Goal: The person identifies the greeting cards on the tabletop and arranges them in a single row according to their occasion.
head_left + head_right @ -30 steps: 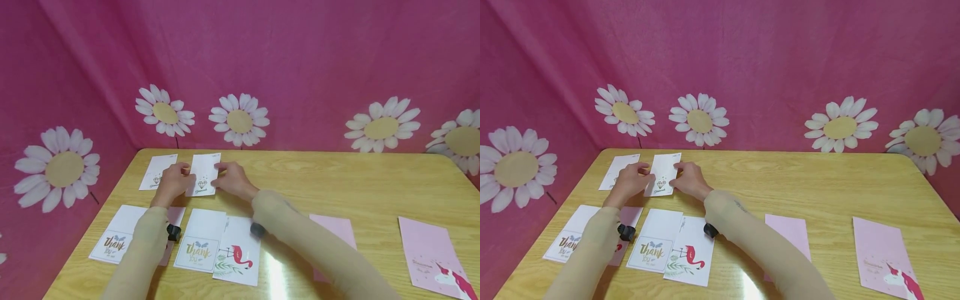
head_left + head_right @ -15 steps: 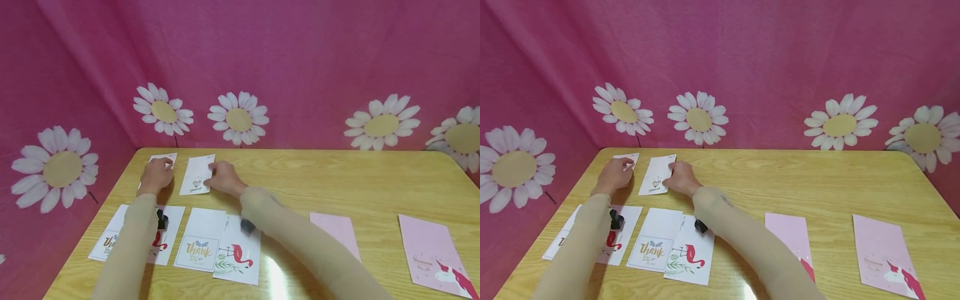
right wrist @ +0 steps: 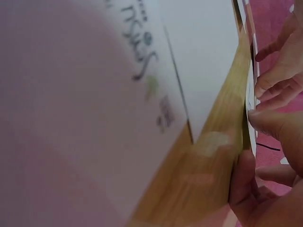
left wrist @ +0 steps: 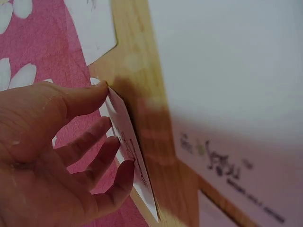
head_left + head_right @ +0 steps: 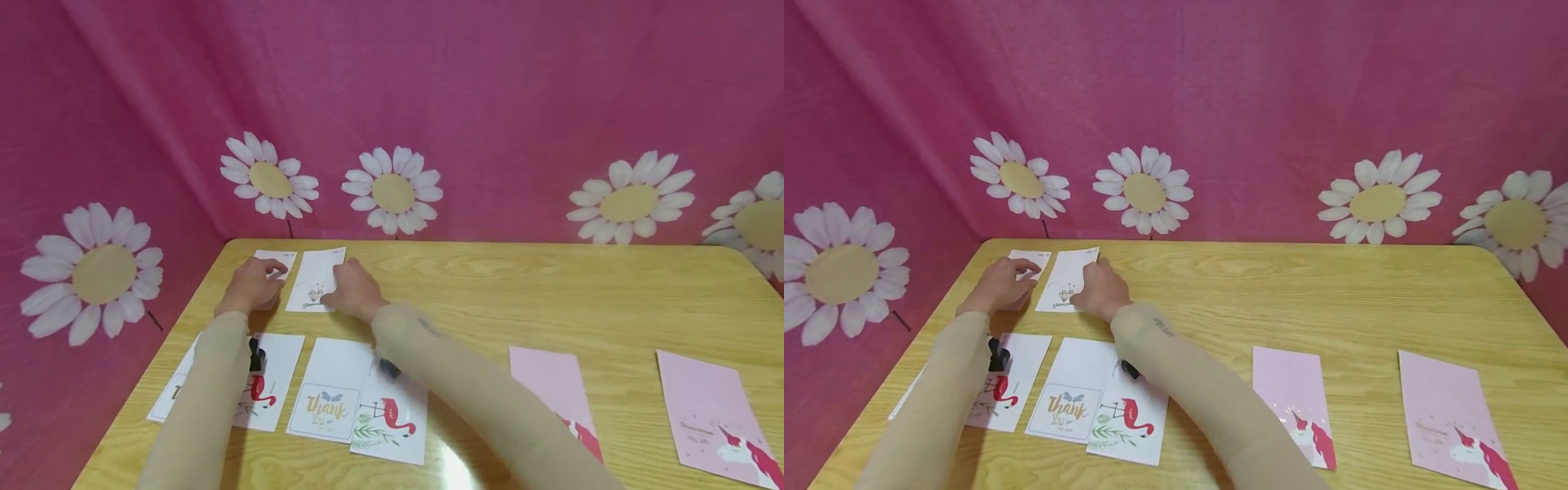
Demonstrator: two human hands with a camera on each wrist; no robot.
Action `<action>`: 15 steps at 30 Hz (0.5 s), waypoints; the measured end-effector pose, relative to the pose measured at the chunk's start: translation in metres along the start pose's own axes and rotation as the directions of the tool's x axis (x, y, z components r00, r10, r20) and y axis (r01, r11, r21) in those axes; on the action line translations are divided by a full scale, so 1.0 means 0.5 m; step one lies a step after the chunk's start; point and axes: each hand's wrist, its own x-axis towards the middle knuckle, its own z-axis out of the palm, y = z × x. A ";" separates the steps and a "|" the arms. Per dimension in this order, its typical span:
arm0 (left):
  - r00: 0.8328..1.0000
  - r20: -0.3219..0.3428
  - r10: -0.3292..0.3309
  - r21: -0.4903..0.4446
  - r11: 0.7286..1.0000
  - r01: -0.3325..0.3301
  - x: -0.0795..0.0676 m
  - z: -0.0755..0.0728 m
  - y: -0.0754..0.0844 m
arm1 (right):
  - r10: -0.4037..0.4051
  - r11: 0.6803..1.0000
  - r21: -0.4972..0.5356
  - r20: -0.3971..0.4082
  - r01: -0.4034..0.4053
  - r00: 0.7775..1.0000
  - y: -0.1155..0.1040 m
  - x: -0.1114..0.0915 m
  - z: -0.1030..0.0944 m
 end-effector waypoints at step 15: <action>0.998 0.066 0.001 -0.073 0.997 0.004 -0.002 -0.013 0.004 | 0.021 0.996 -0.082 0.012 -0.020 1.000 -0.024 0.010 0.017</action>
